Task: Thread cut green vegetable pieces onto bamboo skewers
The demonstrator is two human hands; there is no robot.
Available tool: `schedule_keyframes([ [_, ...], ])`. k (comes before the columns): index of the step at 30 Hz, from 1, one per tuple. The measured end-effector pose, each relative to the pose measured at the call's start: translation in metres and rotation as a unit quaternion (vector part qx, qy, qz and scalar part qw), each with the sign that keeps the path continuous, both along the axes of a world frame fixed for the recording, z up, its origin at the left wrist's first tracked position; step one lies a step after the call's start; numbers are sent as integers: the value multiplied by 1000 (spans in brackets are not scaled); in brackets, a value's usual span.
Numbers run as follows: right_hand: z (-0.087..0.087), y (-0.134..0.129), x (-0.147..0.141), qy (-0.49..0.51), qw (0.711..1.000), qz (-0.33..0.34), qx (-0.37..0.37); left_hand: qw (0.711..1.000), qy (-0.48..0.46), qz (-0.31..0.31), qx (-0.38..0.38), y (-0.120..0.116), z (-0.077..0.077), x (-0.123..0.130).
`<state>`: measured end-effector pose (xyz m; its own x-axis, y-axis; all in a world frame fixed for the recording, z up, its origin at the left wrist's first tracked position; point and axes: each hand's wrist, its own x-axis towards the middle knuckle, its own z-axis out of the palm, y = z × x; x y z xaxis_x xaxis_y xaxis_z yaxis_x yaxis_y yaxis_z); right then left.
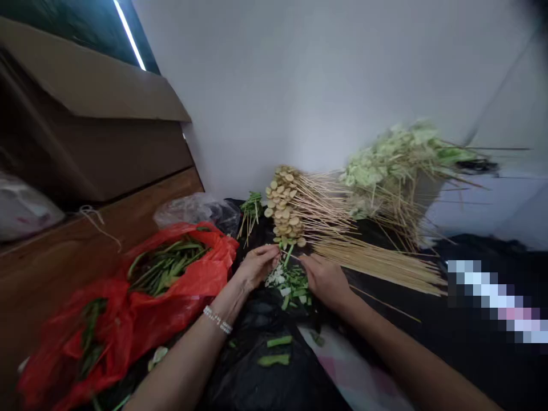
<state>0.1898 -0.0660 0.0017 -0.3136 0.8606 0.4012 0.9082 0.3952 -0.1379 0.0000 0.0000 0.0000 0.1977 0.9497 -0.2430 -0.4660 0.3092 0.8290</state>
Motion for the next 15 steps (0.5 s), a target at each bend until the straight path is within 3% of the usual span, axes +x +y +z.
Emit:
schedule_keyframes([
  [15,-7,0,-3,-3,999,8,39,999,-1,-36,-16,-5,-2,2],
])
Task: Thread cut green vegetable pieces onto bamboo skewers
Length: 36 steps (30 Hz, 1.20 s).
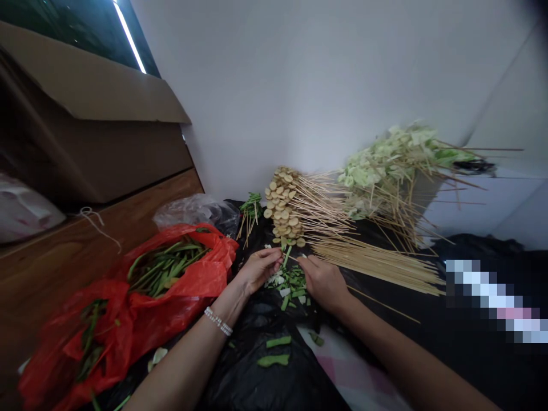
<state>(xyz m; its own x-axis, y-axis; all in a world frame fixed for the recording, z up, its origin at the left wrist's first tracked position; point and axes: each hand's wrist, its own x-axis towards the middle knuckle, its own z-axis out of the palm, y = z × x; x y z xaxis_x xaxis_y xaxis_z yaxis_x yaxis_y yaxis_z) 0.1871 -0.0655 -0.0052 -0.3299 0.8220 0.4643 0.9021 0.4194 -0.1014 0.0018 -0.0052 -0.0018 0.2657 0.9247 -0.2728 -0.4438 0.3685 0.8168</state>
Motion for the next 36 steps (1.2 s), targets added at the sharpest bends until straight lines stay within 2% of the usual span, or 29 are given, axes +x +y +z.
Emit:
schedule_keyframes([
  [12,0,-2,-3,-16,1000,-1,-7,1000,-8,1,8,-6,-1,8],
  [18,-1,-3,-4,-32,999,-6,-5,999,17,-7,30,-9,2,9],
  [24,4,-5,-8,-30,999,1,-32,995,61,-41,74,-15,-1,16],
  [28,6,-1,-5,39,999,-2,-30,981,131,-57,131,-12,3,9],
  [31,12,1,-1,139,990,0,-12,959,192,-109,176,-9,8,2],
  [34,23,-3,1,235,969,60,-47,947,229,-134,180,-7,9,-3],
  [36,31,-10,-2,255,947,139,-139,952,228,-117,168,-5,8,-4],
])
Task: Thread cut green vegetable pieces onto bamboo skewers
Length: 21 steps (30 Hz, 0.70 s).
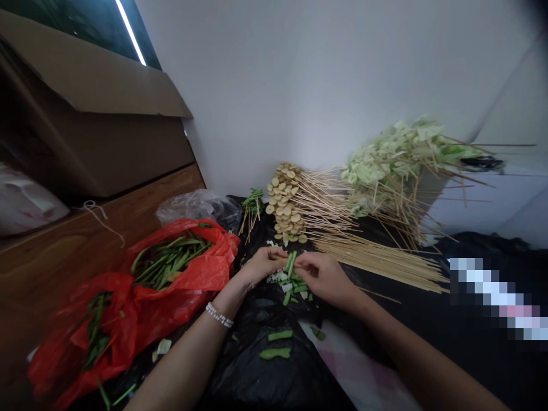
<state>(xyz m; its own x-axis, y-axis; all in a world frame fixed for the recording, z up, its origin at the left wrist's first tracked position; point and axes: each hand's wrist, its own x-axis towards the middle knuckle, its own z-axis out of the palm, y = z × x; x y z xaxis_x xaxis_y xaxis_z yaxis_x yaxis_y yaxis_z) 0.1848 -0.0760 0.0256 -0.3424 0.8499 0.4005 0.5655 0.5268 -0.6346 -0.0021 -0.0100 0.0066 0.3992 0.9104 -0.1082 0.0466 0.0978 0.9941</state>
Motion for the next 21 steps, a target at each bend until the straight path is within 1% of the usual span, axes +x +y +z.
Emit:
schedule_keyframes([
  [1,3,-5,-2,-7,998,52,-42,1000,-8,15,-6,1,0,-1],
  [3,6,-16,-9,-51,982,149,-104,999,-25,45,-16,3,1,-2],
  [4,6,-21,-13,-83,971,192,-119,998,-31,60,-18,4,2,-2],
  [5,5,-27,-17,-116,961,222,-117,997,-35,73,-19,4,2,-3],
  [6,3,-33,-21,-151,955,236,-100,996,-38,83,-19,4,3,-3],
  [8,-1,-43,-29,-223,952,204,-55,995,-42,90,-16,4,4,-3],
  [11,-4,-53,-36,-296,939,175,-24,995,-42,84,-18,3,4,-2],
  [15,-2,-53,-36,-320,929,183,-20,995,-41,88,-20,2,4,-1],
  [18,-1,-50,-34,-324,927,188,-29,994,-51,90,-22,2,4,-1],
  [21,-2,-53,-36,-329,926,184,-18,994,-60,91,-30,2,4,-1],
])
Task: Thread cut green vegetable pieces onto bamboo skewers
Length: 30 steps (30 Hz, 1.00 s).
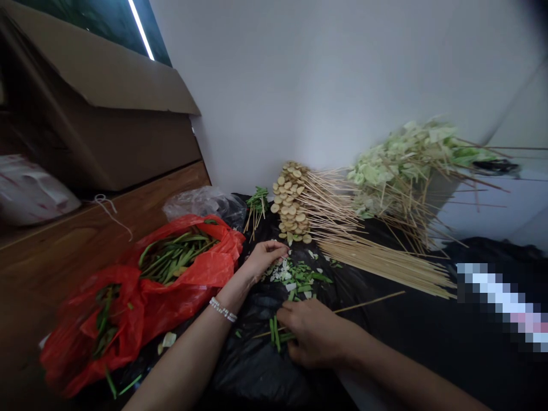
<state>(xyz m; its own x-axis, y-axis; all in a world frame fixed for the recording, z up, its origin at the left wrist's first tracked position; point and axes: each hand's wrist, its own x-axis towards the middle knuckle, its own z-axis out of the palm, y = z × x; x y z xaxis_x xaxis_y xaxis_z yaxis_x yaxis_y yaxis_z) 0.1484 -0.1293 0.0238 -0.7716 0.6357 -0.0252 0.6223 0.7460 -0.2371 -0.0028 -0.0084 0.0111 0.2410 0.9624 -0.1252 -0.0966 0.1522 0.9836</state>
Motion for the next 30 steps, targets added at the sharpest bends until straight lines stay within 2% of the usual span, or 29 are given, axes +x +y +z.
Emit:
schedule_keyframes([
  [6,-2,1,0,6,999,11,35,1000,-19,9,-18,1,-1,-1],
  [9,5,20,15,77,995,-49,31,999,-42,16,-29,3,-3,-2],
  [11,11,37,29,142,983,-112,32,997,-70,9,-39,3,-3,-3],
  [13,13,52,42,200,964,-175,27,993,-100,-25,-55,1,-1,-2],
  [16,8,68,53,253,938,-236,29,977,-131,-138,-94,-8,3,-1],
  [18,2,72,52,273,927,-256,32,960,-152,-201,-119,-14,4,1],
  [19,-1,73,50,282,922,-263,34,955,-162,-212,-130,-16,4,3],
  [24,-10,74,39,311,905,-288,41,952,-178,-187,-165,-19,-5,10],
  [30,-11,73,37,315,909,-262,68,950,-184,-160,-194,-13,-15,11],
])
